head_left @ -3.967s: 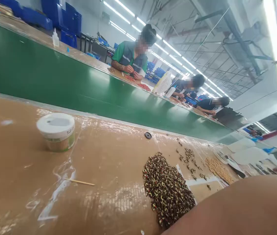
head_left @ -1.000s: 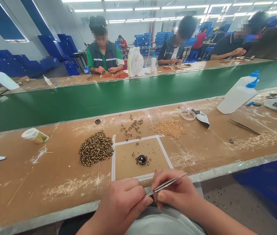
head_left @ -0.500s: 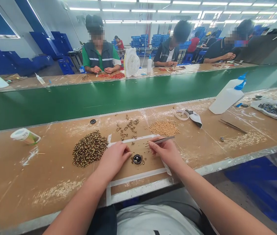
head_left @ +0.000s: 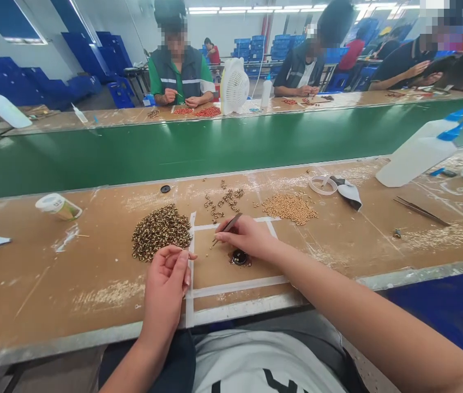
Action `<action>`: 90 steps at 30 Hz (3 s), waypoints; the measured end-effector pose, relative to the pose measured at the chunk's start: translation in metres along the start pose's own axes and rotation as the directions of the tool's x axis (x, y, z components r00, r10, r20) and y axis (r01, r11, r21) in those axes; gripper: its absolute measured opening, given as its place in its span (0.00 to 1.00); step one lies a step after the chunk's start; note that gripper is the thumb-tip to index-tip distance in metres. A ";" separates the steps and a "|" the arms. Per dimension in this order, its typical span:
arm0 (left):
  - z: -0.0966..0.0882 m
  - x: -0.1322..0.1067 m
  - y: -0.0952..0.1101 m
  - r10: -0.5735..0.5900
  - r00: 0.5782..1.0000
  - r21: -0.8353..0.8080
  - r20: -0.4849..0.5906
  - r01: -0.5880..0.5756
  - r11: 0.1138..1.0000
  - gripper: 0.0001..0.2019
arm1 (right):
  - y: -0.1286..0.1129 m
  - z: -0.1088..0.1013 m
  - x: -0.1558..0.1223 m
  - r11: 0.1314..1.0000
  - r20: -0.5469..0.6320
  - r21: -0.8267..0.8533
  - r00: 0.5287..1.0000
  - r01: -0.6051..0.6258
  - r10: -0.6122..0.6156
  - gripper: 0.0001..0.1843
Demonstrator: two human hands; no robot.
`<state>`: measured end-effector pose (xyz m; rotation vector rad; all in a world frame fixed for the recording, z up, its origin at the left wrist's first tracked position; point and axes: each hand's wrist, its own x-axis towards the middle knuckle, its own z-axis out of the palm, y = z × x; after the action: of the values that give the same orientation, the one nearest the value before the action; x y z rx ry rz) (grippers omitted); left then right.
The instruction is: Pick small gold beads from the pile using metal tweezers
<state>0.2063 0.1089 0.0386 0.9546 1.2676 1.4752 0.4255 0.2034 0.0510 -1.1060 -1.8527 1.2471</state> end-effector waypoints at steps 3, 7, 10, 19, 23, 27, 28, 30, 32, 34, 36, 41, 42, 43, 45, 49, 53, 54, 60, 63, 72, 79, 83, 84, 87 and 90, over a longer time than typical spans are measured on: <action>-0.002 -0.001 -0.008 0.045 0.999 -0.038 -0.001 -0.045 0.998 0.14 | 0.001 0.003 0.006 0.998 0.073 -0.061 0.997 0.034 -0.030 0.10; -0.004 0.002 -0.011 0.057 0.998 -0.034 0.012 -0.057 0.998 0.10 | 0.002 0.006 0.008 0.992 0.112 -0.111 0.993 0.059 -0.047 0.11; -0.007 0.002 -0.014 0.031 0.999 0.007 0.037 -0.031 0.999 0.07 | 0.005 0.008 0.009 0.987 0.113 -0.147 0.993 0.057 -0.041 0.10; -0.011 -0.019 0.031 -0.279 0.904 0.208 0.324 0.220 0.953 0.19 | -0.046 0.011 -0.053 0.960 -0.143 0.072 0.956 0.270 -0.258 0.18; 0.001 -0.030 0.055 -0.294 0.862 0.235 0.414 0.211 0.949 0.25 | -0.065 0.015 -0.080 0.924 -0.182 0.105 0.921 0.368 -0.345 0.14; 0.006 -0.033 0.056 -0.398 0.817 0.217 0.418 0.335 0.917 0.24 | -0.064 0.021 -0.086 0.895 -0.234 0.063 0.878 0.441 -0.417 0.11; 0.007 -0.034 0.057 -0.435 0.800 0.191 0.415 0.391 0.901 0.23 | -0.064 0.022 -0.086 0.888 -0.249 0.061 0.868 0.456 -0.429 0.10; 0.010 -0.034 0.060 -0.498 0.759 0.122 0.419 0.497 0.859 0.21 | -0.063 0.022 -0.087 0.875 -0.288 0.086 0.853 0.476 -0.436 0.09; 0.014 -0.035 0.066 -0.535 0.722 0.046 0.438 0.577 0.816 0.20 | -0.063 0.021 -0.088 0.854 -0.335 0.130 0.833 0.503 -0.440 0.08; 0.019 -0.037 0.074 -0.550 0.695 -0.016 0.462 0.627 0.779 0.20 | -0.064 0.020 -0.090 0.827 -0.365 0.165 0.812 0.537 -0.454 0.07; 0.023 -0.040 0.081 -0.552 0.688 -0.051 0.471 0.647 0.761 0.20 | -0.064 0.019 -0.092 0.811 -0.373 0.179 0.801 0.557 -0.468 0.07; 0.029 -0.049 0.084 -0.573 0.668 -0.040 0.474 0.666 0.744 0.23 | -0.063 0.022 -0.095 0.799 -0.380 0.204 0.798 0.565 -0.467 0.06; 0.030 -0.050 0.083 -0.575 0.666 -0.037 0.476 0.668 0.743 0.24 | -0.063 0.022 -0.095 0.795 -0.379 0.216 0.799 0.567 -0.467 0.05; 0.031 -0.051 0.082 -0.577 0.665 -0.036 0.474 0.669 0.742 0.24 | -0.063 0.023 -0.095 0.791 -0.378 0.228 0.800 0.568 -0.466 0.04; 0.033 -0.053 0.082 -0.578 0.666 -0.036 0.471 0.669 0.742 0.24 | -0.063 0.024 -0.096 0.779 -0.382 0.245 0.796 0.576 -0.469 0.03; 0.035 -0.054 0.082 -0.578 0.669 -0.041 0.467 0.669 0.742 0.24 | -0.063 0.024 -0.098 0.768 -0.392 0.264 0.792 0.584 -0.468 0.03; 0.035 -0.054 0.082 -0.565 0.685 -0.057 0.460 0.658 0.751 0.23 | -0.064 0.024 -0.099 0.780 -0.396 0.252 0.797 0.572 -0.456 0.03; 0.035 -0.054 0.082 -0.564 0.688 -0.060 0.458 0.656 0.752 0.23 | -0.065 0.023 -0.099 0.785 -0.397 0.247 0.798 0.568 -0.453 0.03; 0.035 -0.055 0.081 -0.566 0.699 -0.042 0.438 0.644 0.763 0.21 | -0.070 0.022 -0.099 0.811 -0.405 0.261 0.822 0.523 -0.400 0.02; 0.036 -0.056 0.081 -0.557 0.711 -0.031 0.429 0.628 0.778 0.22 | -0.070 0.024 -0.099 0.820 -0.407 0.278 0.834 0.500 -0.371 0.04; 0.032 -0.051 0.069 -0.526 0.736 0.060 0.426 0.558 0.828 0.24 | -0.057 0.019 -0.097 0.821 -0.512 0.357 0.828 0.446 -0.228 0.08; 0.013 -0.044 0.052 -0.420 0.867 0.231 0.270 0.365 0.902 0.22 | -0.001 0.001 -0.077 0.954 -0.453 0.300 0.883 0.027 0.118 0.19; 0.005 -0.044 0.049 -0.383 0.877 0.346 0.291 0.277 0.896 0.19 | 0.020 0.008 -0.074 0.960 -0.413 0.278 0.898 -0.035 0.153 0.22; 0.003 -0.044 0.049 -0.375 0.877 0.364 0.301 0.258 0.895 0.18 | 0.022 0.009 -0.074 0.960 -0.403 0.278 0.902 -0.043 0.157 0.23; 0.002 -0.045 0.049 -0.357 0.877 0.391 0.322 0.220 0.894 0.16 | 0.024 0.011 -0.074 0.957 -0.380 0.282 0.909 -0.066 0.174 0.23; 0.003 -0.045 0.048 -0.341 0.878 0.357 0.337 0.215 0.909 0.14 | 0.023 0.010 -0.073 0.956 -0.375 0.286 0.910 -0.071 0.179 0.24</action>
<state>0.2134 0.0653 0.0874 1.1480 1.2899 0.8150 0.4560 0.1386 0.0222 -1.2354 -1.2858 1.1945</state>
